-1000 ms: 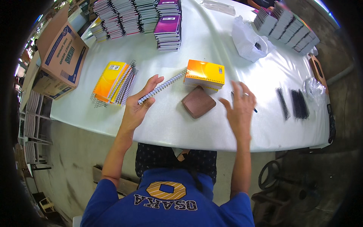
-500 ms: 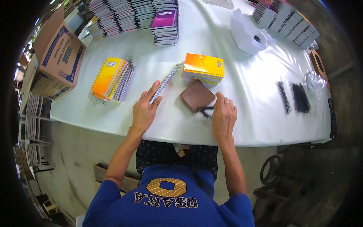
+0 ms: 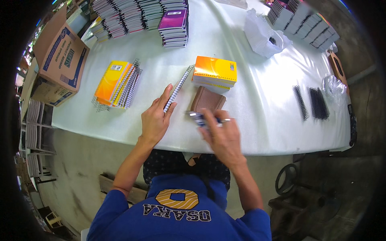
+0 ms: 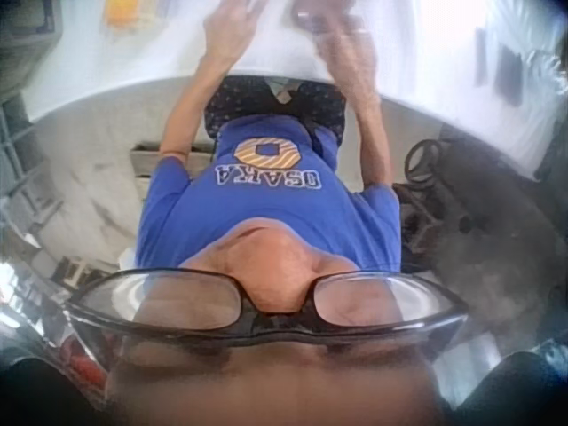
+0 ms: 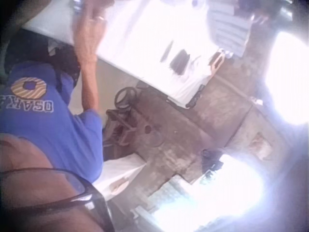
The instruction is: The person binds notebooks by sliding a wire spiral through the holes, trimming the excess wire with pliers, and placing the finished notebook onto a stack.
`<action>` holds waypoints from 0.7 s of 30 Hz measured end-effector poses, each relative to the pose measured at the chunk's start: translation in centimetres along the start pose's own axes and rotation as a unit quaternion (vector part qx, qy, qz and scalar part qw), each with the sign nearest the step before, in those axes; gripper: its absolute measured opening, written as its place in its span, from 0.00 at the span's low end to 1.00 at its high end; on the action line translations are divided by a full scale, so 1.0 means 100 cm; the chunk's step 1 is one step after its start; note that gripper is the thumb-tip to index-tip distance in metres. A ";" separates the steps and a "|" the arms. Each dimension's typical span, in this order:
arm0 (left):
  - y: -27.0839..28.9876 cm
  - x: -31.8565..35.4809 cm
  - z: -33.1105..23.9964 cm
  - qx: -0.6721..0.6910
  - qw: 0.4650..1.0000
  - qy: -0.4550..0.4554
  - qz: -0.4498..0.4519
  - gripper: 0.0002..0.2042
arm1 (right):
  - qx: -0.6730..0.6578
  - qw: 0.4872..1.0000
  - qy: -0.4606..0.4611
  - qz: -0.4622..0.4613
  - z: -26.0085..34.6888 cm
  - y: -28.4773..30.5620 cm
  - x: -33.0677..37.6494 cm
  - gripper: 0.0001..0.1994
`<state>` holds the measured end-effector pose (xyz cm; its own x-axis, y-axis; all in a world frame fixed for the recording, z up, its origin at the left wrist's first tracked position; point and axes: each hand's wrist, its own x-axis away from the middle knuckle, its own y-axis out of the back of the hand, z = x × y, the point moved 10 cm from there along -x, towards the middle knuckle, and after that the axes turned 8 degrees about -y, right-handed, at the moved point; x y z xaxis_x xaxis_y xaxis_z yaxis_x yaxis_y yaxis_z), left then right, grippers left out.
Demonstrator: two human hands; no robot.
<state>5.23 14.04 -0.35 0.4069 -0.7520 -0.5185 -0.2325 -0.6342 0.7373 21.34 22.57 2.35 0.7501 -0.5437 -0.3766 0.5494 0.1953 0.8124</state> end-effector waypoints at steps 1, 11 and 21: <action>0.002 -0.003 -0.004 -0.002 1.000 -0.005 0.000 0.26 | -0.001 1.000 -0.001 -0.005 0.010 -0.004 -0.006 0.24; 0.021 -0.007 -0.016 -0.073 0.996 -0.042 -0.016 0.35 | -0.031 0.995 0.086 0.027 0.042 -0.013 -0.020 0.18; 0.101 -0.026 0.012 -0.216 0.964 -0.133 -0.077 0.29 | -0.113 0.989 -0.077 0.063 -0.037 0.020 -0.043 0.15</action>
<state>0.73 9.41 7.89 0.1533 -0.7102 -0.6871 0.2267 -0.6515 0.7240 20.54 28.33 3.96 0.7624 -0.6176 -0.1934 0.5372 0.4374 0.7211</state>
